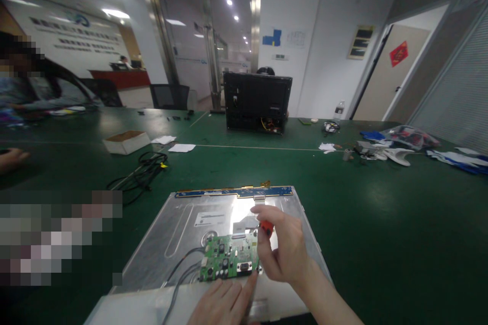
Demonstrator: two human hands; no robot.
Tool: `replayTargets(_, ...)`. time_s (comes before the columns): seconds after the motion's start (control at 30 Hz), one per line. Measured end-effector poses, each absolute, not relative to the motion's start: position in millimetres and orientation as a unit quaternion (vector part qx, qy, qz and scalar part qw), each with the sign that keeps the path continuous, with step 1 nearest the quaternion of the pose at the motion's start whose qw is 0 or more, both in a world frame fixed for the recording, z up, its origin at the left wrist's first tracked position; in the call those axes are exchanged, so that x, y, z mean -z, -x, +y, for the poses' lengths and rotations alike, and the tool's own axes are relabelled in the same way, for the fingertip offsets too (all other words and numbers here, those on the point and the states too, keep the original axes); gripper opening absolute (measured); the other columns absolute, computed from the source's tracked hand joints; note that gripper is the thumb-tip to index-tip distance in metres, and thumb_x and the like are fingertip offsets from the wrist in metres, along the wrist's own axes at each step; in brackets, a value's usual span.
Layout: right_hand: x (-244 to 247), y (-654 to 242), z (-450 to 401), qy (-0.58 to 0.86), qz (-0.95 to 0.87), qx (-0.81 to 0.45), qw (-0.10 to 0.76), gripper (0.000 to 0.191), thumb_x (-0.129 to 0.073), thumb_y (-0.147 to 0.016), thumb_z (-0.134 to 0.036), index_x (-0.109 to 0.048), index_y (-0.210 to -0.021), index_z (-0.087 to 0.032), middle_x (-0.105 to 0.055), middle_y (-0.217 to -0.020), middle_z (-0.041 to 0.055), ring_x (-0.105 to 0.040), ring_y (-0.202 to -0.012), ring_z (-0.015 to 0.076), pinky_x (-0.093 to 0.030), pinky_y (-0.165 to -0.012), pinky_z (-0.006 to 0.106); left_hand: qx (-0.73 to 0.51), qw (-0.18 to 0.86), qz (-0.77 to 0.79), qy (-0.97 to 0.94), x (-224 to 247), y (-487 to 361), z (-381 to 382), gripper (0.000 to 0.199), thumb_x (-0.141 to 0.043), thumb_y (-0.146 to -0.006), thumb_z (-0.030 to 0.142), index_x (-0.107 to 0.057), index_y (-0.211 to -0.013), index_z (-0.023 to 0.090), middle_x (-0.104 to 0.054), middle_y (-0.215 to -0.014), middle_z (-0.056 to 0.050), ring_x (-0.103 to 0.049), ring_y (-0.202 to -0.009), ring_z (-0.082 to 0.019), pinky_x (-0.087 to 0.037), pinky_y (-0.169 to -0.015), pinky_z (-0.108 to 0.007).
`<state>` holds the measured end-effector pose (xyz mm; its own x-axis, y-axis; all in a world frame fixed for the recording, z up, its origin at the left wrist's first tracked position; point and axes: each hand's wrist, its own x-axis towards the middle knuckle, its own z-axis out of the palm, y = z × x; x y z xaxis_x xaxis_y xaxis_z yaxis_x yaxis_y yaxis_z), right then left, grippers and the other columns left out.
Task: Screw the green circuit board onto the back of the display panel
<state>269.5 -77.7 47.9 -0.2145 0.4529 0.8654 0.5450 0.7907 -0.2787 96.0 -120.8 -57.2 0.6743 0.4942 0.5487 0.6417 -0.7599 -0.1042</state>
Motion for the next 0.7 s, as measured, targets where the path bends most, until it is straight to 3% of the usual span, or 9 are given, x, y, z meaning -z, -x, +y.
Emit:
replayTargets(0.17, -47.6, -266.4, -76.1, 0.322, -0.779, 0.047, 0.536, 0.023, -0.050, -0.083, -0.013, -0.047, -0.105, -0.019, -0.068, -0.097, 0.0105, -0.068, -0.084, 0.0197, -0.055, -0.061, 0.029, 0.250, 0.136, -0.312, 0.906, 61.8, -94.5, -120.2, 0.050, -0.034, -0.098, 0.050, -0.047, -0.119, 0.007, -0.061, -0.068, -0.002, -0.058, -0.060, -0.019, -0.043, -0.056, -0.030)
replayTargets(0.4, -48.6, -264.8, -74.0, 0.330, -0.774, 0.062, 0.536, 0.024, -0.054, -0.081, -0.012, -0.050, -0.104, -0.020, -0.062, -0.099, 0.0106, -0.065, -0.089, 0.0212, -0.056, -0.068, 0.033, 0.251, 0.138, -0.311, 0.906, 58.9, -95.3, -120.2, 0.050, -0.027, -0.100, 0.047, -0.050, -0.117, 0.006, -0.063, -0.071, -0.004, -0.057, -0.060, -0.018, -0.043, -0.056, -0.030)
replayTargets(0.7, -47.4, -264.8, -73.2, 0.348, -0.762, 0.095, 0.538, 0.029, -0.057, -0.081, -0.012, -0.056, -0.108, -0.021, -0.057, -0.096, 0.0084, -0.063, -0.080, 0.0185, -0.055, -0.066, 0.032, 0.257, 0.148, -0.309, 0.904, 58.8, -95.1, -120.2, 0.050, -0.027, -0.100, 0.047, -0.050, -0.117, 0.007, -0.061, -0.069, -0.003, -0.056, -0.057, -0.017, -0.042, -0.055, -0.029)
